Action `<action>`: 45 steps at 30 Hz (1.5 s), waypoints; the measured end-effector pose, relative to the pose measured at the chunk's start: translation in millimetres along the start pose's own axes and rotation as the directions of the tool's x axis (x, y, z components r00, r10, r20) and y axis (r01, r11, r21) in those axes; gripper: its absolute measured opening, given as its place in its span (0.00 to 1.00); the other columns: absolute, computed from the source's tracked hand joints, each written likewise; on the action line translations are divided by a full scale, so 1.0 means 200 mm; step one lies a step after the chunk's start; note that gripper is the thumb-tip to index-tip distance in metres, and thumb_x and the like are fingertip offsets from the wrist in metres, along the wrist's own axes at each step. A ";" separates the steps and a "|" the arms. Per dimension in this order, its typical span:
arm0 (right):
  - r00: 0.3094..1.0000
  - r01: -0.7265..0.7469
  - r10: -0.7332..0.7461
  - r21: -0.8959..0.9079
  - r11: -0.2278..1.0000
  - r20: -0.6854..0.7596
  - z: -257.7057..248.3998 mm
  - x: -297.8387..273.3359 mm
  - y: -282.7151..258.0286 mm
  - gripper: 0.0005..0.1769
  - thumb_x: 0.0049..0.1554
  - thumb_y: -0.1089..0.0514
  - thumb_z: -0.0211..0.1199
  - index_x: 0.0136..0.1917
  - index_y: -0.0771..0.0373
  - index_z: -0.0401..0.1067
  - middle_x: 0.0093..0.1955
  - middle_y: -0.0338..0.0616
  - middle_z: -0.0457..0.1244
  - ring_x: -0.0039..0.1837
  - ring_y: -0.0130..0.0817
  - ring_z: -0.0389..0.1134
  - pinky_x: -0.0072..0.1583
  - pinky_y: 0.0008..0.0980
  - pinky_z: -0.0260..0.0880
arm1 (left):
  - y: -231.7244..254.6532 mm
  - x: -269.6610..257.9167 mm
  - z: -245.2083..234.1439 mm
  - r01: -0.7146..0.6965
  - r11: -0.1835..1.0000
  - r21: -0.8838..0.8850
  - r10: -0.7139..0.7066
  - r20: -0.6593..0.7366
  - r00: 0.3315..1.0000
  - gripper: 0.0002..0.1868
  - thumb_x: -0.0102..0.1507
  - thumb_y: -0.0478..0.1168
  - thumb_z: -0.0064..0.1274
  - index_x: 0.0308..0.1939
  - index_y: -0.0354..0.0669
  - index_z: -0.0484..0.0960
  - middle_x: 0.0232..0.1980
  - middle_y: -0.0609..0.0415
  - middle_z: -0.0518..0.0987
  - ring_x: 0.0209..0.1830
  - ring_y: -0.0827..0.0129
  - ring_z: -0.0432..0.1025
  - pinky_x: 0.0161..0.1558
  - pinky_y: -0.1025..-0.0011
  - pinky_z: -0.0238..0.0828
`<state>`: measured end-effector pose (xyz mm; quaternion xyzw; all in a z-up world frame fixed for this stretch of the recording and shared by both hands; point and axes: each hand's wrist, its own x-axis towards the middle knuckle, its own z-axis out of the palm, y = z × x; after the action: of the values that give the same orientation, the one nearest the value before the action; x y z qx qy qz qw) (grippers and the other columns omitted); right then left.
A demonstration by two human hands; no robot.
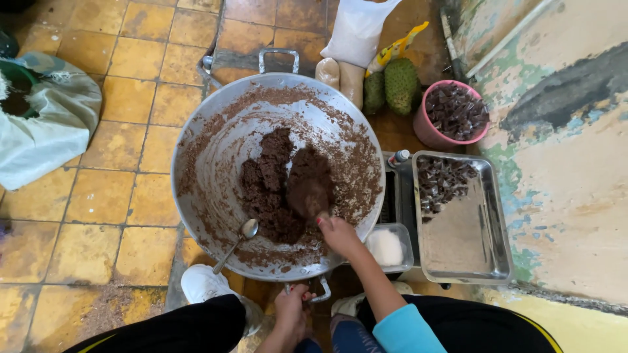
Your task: Mixing a thick brown paste in a large metal bowl using a wooden spoon
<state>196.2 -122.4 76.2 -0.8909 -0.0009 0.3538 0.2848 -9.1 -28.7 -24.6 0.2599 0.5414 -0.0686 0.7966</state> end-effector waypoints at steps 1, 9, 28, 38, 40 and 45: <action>1.000 0.001 -0.001 0.000 1.000 -0.003 -0.03 -0.05 -0.04 0.28 0.67 0.42 0.43 0.48 0.66 0.74 0.45 0.51 0.68 0.45 0.42 0.70 0.53 0.40 0.73 | 0.01 -0.02 0.01 -0.001 1.000 0.000 0.001 0.003 1.000 0.03 0.62 0.29 0.52 0.37 0.37 0.75 0.27 0.50 0.70 0.26 0.67 0.65 0.37 0.63 0.68; 0.946 -0.225 0.222 -0.011 0.974 0.235 -0.61 -0.36 -0.13 0.24 0.64 0.41 0.57 0.39 0.62 0.71 0.25 0.36 0.51 0.26 0.27 0.45 0.29 0.30 0.43 | 0.07 -0.08 0.03 0.050 0.999 -0.010 -0.049 0.091 0.995 0.01 0.64 0.32 0.50 0.37 0.38 0.74 0.26 0.49 0.71 0.32 0.61 0.71 0.42 0.60 0.65; 0.946 -0.311 0.154 0.666 0.678 0.284 0.27 -0.09 -0.75 0.30 0.66 0.37 0.45 0.72 0.53 0.70 0.24 0.33 0.42 0.24 0.27 0.37 0.30 0.33 0.35 | -0.04 -0.04 0.02 0.005 0.991 0.134 -0.010 0.035 0.999 0.08 0.63 0.27 0.51 0.29 0.30 0.70 0.26 0.44 0.69 0.26 0.61 0.63 0.37 0.62 0.73; 0.929 -0.369 -0.156 0.841 -0.394 0.335 0.28 0.45 -0.56 0.21 0.71 0.41 0.48 0.44 0.57 0.65 0.24 0.24 0.48 0.20 0.16 0.39 0.19 0.18 0.37 | -0.08 0.02 0.00 -0.045 0.975 0.218 0.041 0.024 0.999 0.09 0.61 0.30 0.55 0.27 0.35 0.72 0.25 0.45 0.76 0.26 0.61 0.71 0.36 0.68 0.70; 0.890 -0.456 -0.271 0.715 -0.529 0.367 0.26 0.49 -0.36 0.23 0.70 0.40 0.50 0.41 0.58 0.62 0.24 0.23 0.48 0.20 0.15 0.39 0.19 0.19 0.36 | -0.02 -0.03 0.03 0.003 0.983 0.181 -0.010 0.037 0.999 0.09 0.64 0.28 0.52 0.29 0.34 0.71 0.25 0.44 0.75 0.27 0.58 0.75 0.38 0.66 0.71; 0.640 -0.766 -0.725 0.285 -0.576 0.254 0.20 0.29 -0.06 0.17 0.70 0.43 0.51 0.49 0.58 0.61 0.26 0.28 0.49 0.23 0.18 0.39 0.24 0.22 0.40 | 0.05 -0.12 0.08 0.046 0.993 0.106 -0.047 0.008 0.999 0.07 0.64 0.27 0.51 0.31 0.32 0.71 0.27 0.44 0.70 0.28 0.59 0.69 0.38 0.63 0.72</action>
<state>217.6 -81.4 22.2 0.2347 0.2421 0.4575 0.8228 -1.9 -32.0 4.3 0.2886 0.5386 -0.1172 0.7829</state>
